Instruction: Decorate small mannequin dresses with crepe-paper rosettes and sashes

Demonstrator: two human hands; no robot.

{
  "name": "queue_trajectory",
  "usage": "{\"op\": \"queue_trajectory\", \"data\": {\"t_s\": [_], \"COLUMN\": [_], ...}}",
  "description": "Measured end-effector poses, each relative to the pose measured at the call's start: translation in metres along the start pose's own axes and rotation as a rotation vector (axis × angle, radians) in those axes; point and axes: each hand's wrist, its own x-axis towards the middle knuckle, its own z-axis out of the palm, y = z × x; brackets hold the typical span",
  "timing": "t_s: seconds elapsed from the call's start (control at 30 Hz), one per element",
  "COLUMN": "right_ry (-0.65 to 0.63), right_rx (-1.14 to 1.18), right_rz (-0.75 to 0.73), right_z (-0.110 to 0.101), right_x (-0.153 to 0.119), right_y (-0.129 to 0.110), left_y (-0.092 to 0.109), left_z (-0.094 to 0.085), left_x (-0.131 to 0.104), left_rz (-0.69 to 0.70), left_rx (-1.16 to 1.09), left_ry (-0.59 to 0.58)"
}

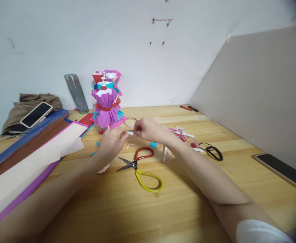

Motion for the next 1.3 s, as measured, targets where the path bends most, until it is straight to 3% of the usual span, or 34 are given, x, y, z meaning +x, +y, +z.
{"op": "queue_trajectory", "data": {"t_s": [0.1, 0.37, 0.57, 0.7, 0.83, 0.97, 1.13, 1.3], "right_ry": [0.022, 0.110, 0.089, 0.058, 0.051, 0.047, -0.049, -0.121], "right_rx": [0.010, -0.056, -0.107, -0.141, -0.155, -0.144, -0.024, 0.199], "right_rz": [0.020, -0.017, -0.026, -0.034, -0.073, -0.113, -0.172, -0.189], "right_z": [0.000, 0.012, 0.011, 0.007, 0.008, 0.010, 0.004, 0.002], "right_x": [0.000, -0.001, -0.003, -0.004, -0.003, 0.000, 0.004, 0.008], "right_y": [-0.001, -0.006, -0.013, -0.015, -0.010, -0.003, 0.006, 0.016], "left_y": [0.001, 0.002, 0.003, 0.004, 0.004, 0.002, -0.001, 0.000], "left_z": [0.003, 0.007, 0.010, 0.008, 0.004, 0.002, 0.007, 0.005], "left_x": [-0.003, -0.010, -0.014, -0.014, -0.008, -0.003, 0.001, 0.005], "left_rz": [0.083, 0.276, 0.358, 0.396, 0.279, 0.108, 0.081, -0.224], "left_rx": [-0.006, 0.302, 0.398, 0.406, 0.361, 0.166, -0.142, -0.505], "left_ry": [0.040, 0.060, 0.145, 0.121, 0.049, -0.002, 0.012, -0.259]}}
